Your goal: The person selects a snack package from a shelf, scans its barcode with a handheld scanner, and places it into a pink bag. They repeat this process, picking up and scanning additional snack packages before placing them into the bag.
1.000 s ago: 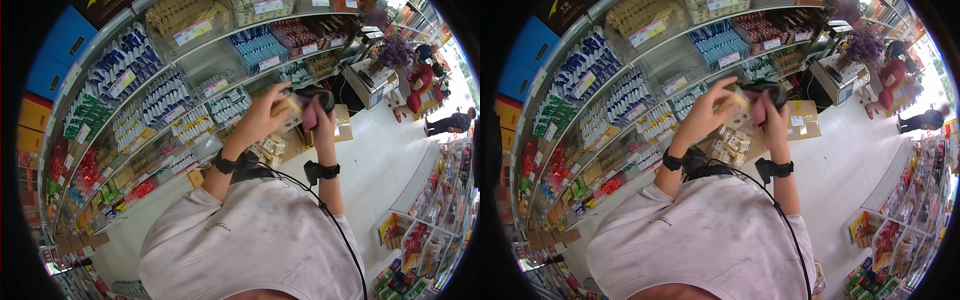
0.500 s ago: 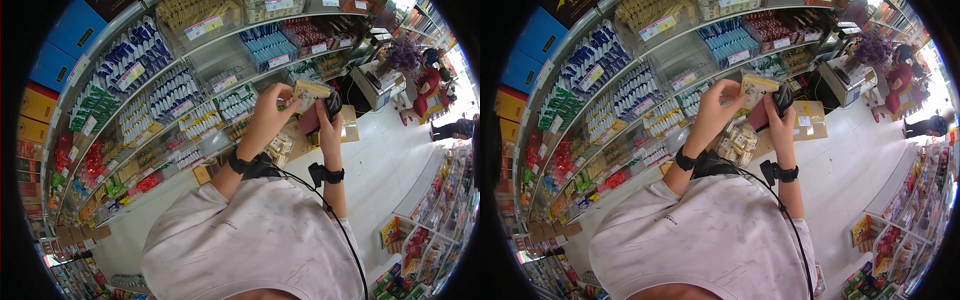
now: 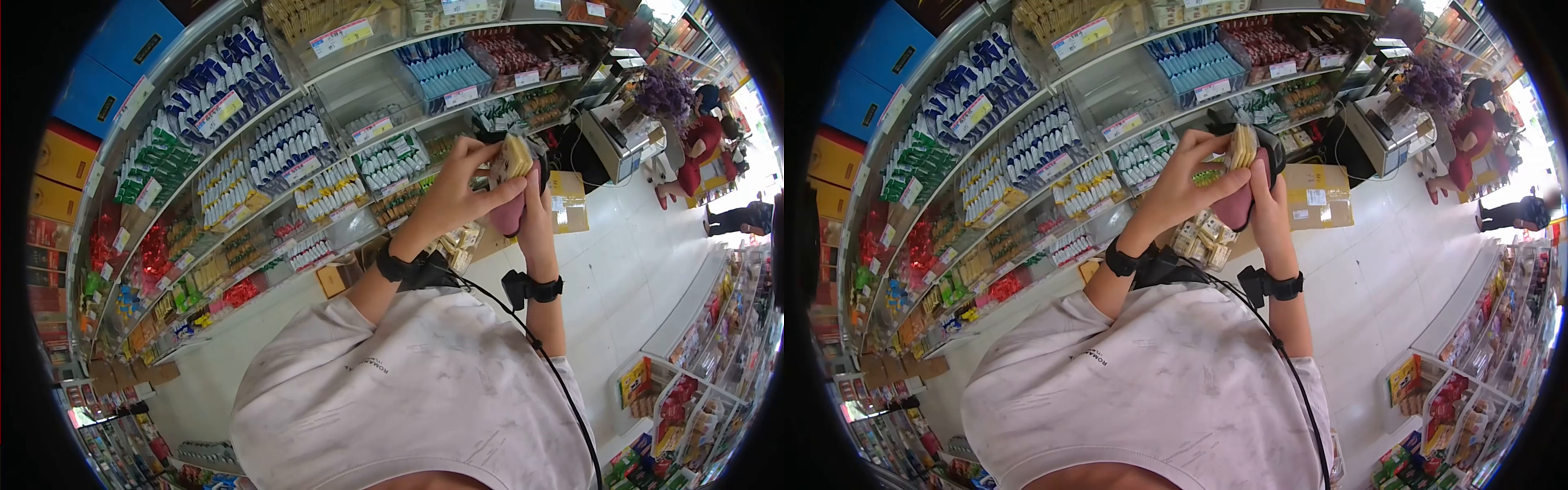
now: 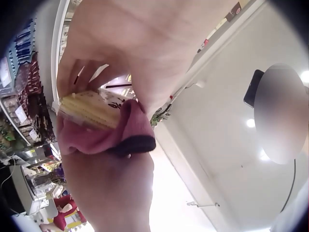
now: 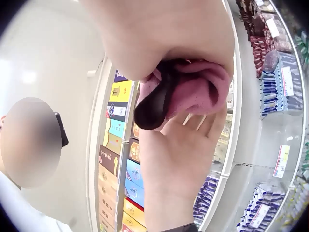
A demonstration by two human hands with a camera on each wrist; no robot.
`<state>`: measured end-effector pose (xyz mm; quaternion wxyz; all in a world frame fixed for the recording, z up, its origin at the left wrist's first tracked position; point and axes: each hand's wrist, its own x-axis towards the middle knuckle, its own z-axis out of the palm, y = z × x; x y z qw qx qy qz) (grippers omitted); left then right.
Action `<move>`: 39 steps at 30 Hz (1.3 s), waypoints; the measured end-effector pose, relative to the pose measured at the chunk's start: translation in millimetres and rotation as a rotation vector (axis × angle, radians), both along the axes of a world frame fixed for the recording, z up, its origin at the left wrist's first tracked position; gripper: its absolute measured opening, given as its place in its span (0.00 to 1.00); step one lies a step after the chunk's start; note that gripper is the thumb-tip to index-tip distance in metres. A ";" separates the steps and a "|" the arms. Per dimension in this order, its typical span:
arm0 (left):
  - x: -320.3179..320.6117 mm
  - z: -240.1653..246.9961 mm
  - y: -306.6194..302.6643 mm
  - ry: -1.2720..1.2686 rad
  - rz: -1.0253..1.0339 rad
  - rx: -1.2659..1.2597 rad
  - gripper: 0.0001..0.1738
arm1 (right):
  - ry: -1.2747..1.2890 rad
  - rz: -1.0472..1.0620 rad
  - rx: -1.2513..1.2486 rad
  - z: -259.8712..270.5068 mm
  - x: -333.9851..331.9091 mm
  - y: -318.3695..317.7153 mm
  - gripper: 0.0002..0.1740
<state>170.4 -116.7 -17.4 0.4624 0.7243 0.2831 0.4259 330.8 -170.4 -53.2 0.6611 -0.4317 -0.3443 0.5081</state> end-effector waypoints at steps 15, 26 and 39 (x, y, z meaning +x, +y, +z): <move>-14.7 -8.1 6.6 -0.125 -0.067 -0.186 0.22 | 0.082 -0.247 -0.041 -2.7 11.4 8.9 0.16; -30.0 3.5 9.5 -0.333 0.179 -0.473 0.24 | -0.377 0.022 0.016 1.2 -1.5 2.2 0.14; -45.4 -8.1 20.8 -0.411 0.145 -0.417 0.19 | -0.194 0.061 -0.101 9.0 -36.9 8.5 0.12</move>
